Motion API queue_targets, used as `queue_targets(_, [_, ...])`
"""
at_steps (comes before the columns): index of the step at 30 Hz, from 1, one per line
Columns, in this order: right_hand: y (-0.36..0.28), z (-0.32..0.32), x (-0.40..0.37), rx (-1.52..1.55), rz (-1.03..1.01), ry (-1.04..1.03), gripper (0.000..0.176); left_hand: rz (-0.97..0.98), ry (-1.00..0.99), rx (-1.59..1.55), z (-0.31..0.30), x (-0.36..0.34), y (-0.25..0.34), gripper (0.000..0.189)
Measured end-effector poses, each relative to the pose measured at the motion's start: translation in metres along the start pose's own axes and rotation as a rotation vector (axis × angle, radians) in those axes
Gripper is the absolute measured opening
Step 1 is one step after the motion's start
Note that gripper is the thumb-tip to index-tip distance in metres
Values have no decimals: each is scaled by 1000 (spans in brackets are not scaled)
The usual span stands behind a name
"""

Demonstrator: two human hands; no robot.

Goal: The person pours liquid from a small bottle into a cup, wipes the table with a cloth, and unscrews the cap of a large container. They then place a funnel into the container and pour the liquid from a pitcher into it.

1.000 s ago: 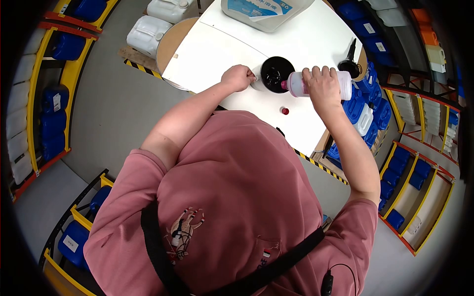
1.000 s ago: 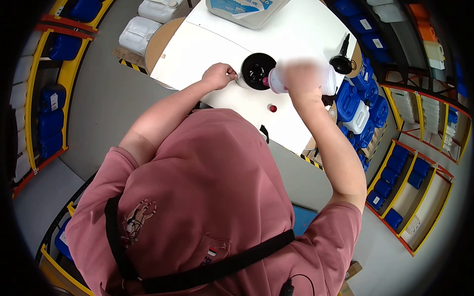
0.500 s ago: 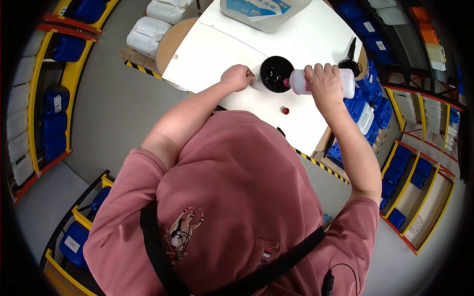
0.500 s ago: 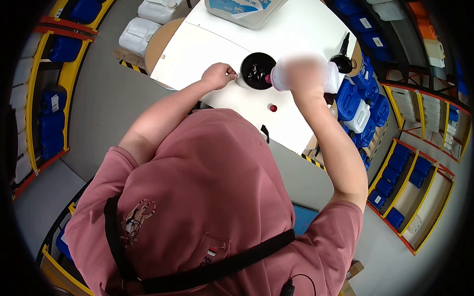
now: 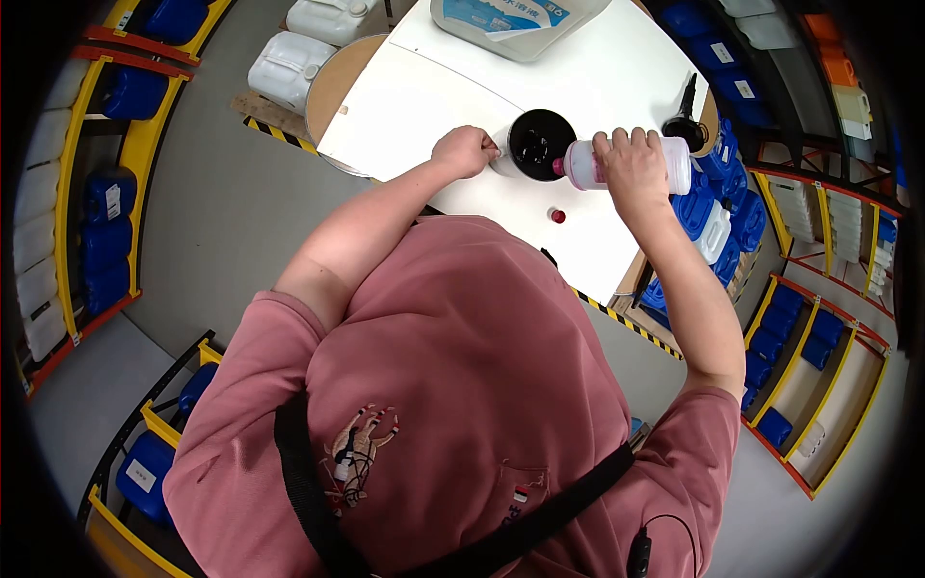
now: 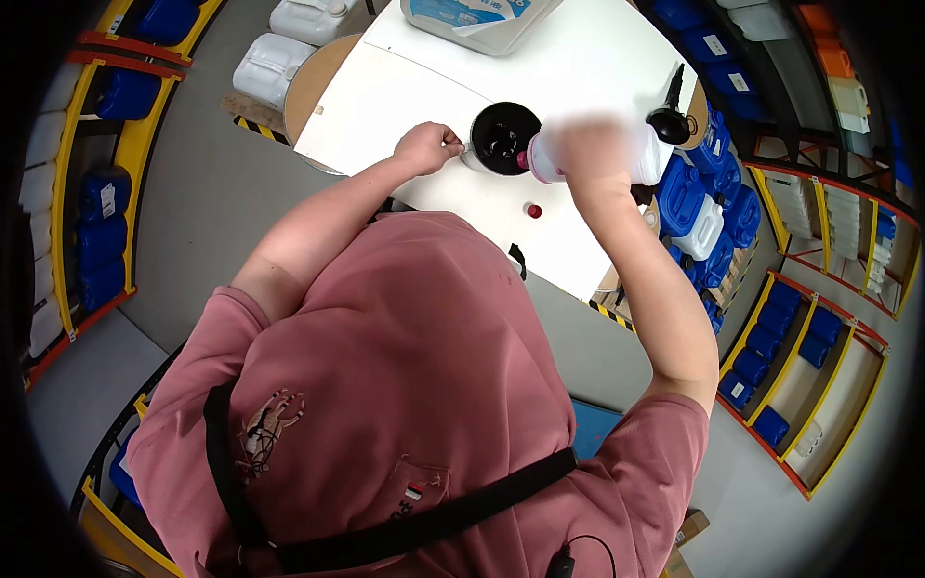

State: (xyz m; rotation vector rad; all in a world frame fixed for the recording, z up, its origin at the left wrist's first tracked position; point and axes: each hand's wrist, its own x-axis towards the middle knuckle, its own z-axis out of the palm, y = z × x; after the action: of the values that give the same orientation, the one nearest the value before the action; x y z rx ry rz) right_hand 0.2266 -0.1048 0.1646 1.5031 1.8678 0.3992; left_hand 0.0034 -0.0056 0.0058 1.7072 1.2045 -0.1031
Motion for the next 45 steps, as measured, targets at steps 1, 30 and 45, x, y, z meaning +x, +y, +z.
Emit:
queue_targets(1, [-1,1,0,-4,-5,6,31,0,1,-2,0,1,-1,24])
queue_targets(30, [-3,-6,11,6,-80,12,37,9,-15,8,0,2,0,25])
queue_targets(45, [19,-33,6,-10,32,-65,41,27,2,2,2,4,-5,27])
